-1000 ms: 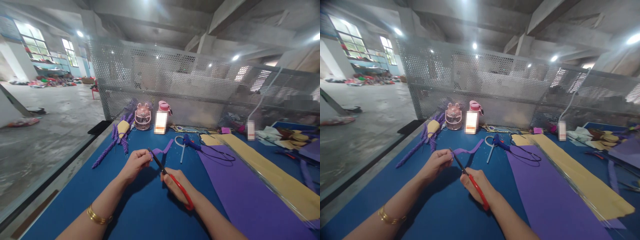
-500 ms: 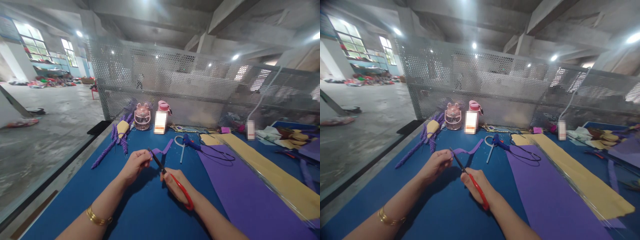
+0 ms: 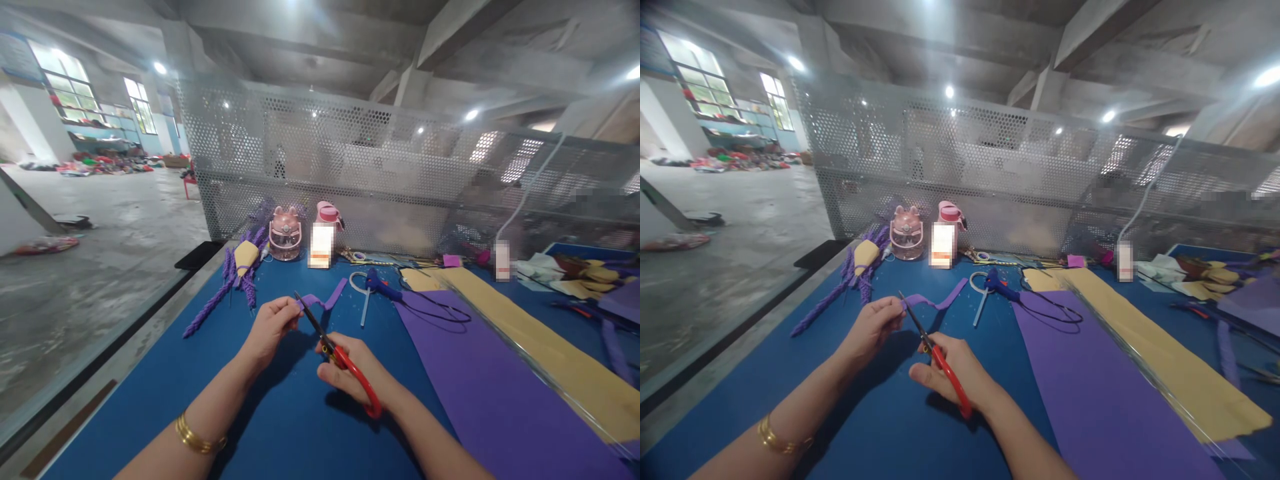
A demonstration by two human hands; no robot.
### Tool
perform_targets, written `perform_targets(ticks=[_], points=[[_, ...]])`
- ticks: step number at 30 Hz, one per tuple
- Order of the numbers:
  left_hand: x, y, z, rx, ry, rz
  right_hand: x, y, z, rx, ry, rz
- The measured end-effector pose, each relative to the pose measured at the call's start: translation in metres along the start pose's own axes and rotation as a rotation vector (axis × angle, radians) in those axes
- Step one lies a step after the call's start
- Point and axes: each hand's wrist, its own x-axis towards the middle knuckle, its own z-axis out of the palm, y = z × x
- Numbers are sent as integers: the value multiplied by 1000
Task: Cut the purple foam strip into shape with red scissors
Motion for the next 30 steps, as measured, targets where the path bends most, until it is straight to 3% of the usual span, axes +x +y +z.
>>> perform_targets(ticks=[6,12,19,30], points=[[7,3,-12,26,237,121,-1,-1,0,-33,17,31],[3,9,-8,267,236,139,-1,5,0,-91,42,1],[3,6,-10,384,274,226,-1,4,-1,-302,122,-34],[-1,4,-4,471,160,253,-3,-2,2,-434,166,-50]])
